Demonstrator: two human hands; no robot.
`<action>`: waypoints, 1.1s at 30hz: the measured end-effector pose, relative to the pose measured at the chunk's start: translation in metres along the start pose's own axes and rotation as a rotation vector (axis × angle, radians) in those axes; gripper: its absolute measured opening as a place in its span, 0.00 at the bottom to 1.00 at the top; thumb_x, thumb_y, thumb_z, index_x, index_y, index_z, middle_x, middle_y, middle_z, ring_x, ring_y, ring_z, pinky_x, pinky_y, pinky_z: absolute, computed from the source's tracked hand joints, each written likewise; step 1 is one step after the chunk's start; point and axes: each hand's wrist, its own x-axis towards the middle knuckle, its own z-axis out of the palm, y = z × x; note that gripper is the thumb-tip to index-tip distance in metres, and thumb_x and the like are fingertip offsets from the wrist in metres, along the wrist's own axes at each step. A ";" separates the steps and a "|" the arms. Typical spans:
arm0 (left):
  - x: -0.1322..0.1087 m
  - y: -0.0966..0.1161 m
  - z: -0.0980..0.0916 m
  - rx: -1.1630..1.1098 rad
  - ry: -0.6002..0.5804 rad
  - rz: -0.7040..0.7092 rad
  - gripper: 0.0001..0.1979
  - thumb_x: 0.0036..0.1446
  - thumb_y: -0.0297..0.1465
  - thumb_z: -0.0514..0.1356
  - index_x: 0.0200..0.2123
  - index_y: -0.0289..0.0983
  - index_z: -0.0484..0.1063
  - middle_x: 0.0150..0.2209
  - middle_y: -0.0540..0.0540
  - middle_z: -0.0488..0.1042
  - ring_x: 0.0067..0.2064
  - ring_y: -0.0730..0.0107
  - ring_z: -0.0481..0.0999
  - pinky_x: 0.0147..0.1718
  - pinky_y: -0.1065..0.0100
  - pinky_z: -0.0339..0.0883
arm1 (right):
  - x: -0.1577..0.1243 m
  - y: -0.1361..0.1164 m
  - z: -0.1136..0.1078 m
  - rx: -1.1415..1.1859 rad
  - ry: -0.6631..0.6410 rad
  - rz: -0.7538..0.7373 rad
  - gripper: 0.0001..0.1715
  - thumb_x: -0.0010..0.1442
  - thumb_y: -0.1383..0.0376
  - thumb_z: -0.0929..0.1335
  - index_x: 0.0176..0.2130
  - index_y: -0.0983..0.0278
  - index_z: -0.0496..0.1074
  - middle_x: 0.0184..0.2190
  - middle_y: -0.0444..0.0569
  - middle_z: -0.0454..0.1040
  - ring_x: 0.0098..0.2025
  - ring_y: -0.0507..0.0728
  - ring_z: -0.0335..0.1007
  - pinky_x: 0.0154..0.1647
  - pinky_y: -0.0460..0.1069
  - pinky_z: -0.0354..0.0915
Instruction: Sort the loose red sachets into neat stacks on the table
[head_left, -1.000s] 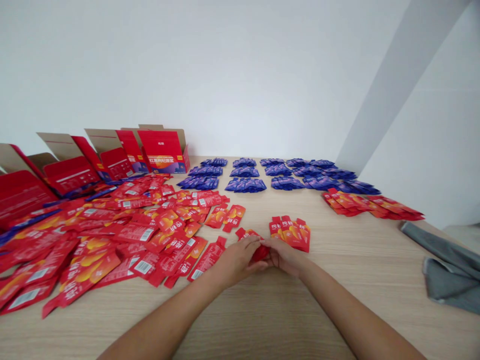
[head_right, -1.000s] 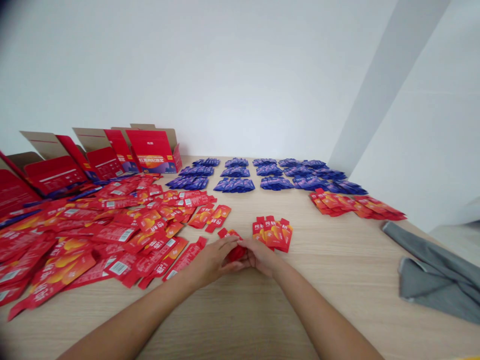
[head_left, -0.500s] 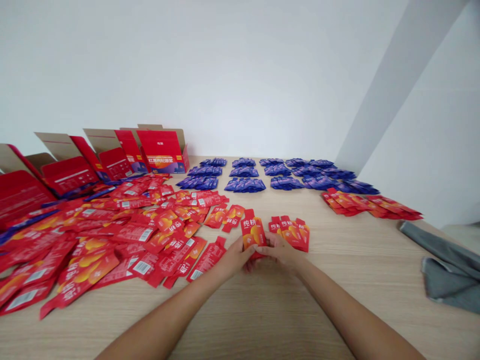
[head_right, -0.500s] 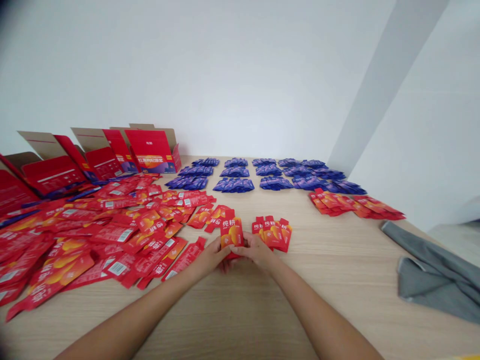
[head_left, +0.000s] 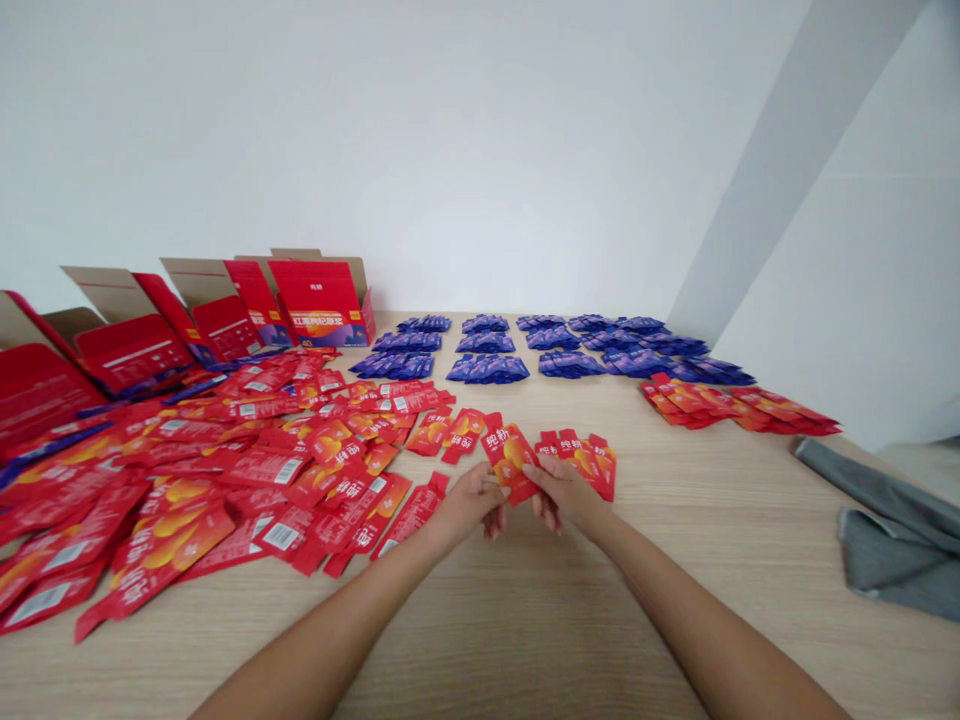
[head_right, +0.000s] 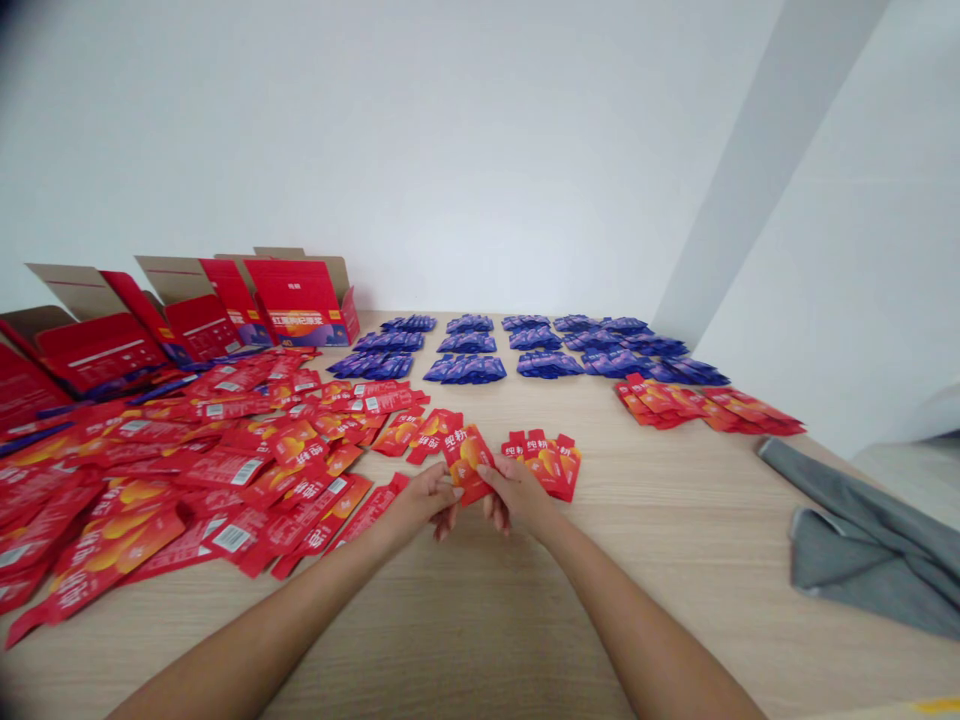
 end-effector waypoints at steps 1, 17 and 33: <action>-0.001 0.004 -0.005 0.099 0.059 0.018 0.19 0.52 0.43 0.57 0.42 0.37 0.60 0.17 0.57 0.67 0.16 0.74 0.66 0.17 0.74 0.59 | 0.000 0.000 -0.006 -0.064 0.094 -0.008 0.23 0.54 0.43 0.61 0.29 0.60 0.60 0.11 0.37 0.64 0.10 0.50 0.55 0.12 0.45 0.51; -0.046 0.068 -0.046 1.548 0.026 -0.350 0.24 0.48 0.40 0.62 0.47 0.33 0.71 0.46 0.31 0.75 0.47 0.46 0.75 0.41 0.57 0.68 | -0.013 0.003 -0.132 -0.925 0.532 0.340 0.27 0.65 0.61 0.53 0.22 0.63 0.69 0.19 0.52 0.73 0.22 0.55 0.70 0.27 0.49 0.59; -0.026 0.043 -0.014 1.385 0.064 0.004 0.17 0.59 0.29 0.48 0.43 0.31 0.74 0.43 0.34 0.75 0.47 0.56 0.74 0.46 0.59 0.65 | -0.007 0.002 -0.096 -0.989 0.735 -0.084 0.14 0.60 0.60 0.59 0.31 0.63 0.69 0.32 0.53 0.76 0.36 0.58 0.71 0.35 0.49 0.60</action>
